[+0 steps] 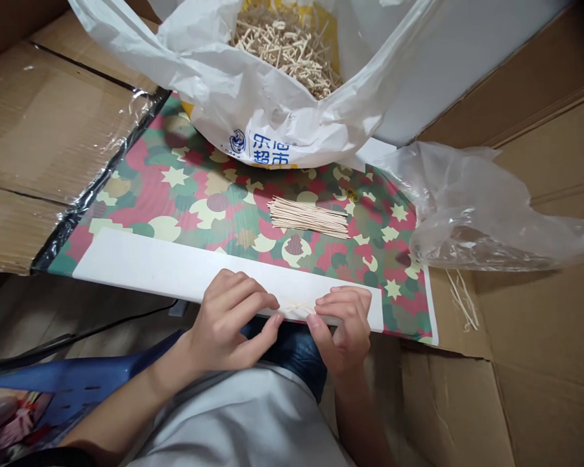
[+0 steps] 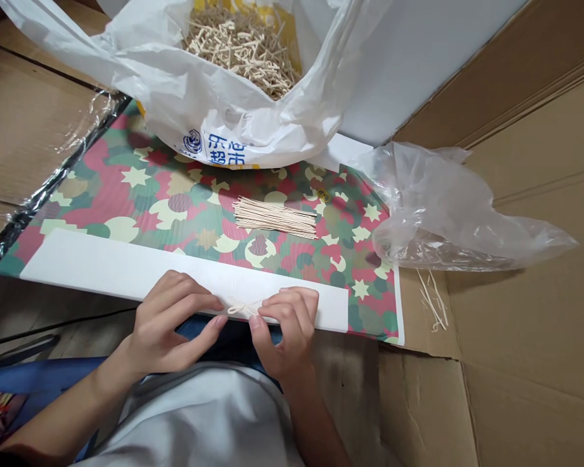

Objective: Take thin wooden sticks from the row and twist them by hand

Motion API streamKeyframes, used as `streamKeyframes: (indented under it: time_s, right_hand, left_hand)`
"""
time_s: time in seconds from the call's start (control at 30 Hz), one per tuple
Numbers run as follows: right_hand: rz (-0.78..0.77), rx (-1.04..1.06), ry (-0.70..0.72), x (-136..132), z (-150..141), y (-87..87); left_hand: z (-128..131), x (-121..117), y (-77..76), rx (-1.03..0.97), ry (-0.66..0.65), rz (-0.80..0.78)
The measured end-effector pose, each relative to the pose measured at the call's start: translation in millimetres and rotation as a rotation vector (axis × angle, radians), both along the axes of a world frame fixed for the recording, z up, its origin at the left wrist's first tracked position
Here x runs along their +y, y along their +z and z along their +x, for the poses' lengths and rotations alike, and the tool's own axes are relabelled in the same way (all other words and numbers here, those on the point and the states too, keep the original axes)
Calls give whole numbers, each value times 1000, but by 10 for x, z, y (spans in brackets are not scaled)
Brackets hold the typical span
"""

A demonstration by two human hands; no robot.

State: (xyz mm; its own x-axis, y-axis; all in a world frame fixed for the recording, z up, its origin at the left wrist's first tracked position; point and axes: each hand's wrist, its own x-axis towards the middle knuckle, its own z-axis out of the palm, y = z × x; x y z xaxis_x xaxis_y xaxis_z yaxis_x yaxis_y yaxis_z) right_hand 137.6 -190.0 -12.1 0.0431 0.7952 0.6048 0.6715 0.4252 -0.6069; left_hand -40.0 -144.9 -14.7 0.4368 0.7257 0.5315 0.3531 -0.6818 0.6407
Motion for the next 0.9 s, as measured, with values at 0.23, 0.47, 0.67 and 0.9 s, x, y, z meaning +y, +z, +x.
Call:
streamKeyframes:
  time_s: [0.23, 0.47, 0.67, 0.9]
  right_hand:
    - [60, 37, -38, -15, -65, -29]
    - [72, 81, -70, -25, -111, -95]
    - [10, 171, -69, -70, -188, -100]
    - [-36, 271, -61, -104, -265, -79]
  left_hand:
    - [71, -19, -42, -26, 2, 1]
    - [131, -70, -25, -65, -15, -27]
    - [181, -121, -41, -97, -10, -53]
    - [211, -152, -49, -98, -1, -65]
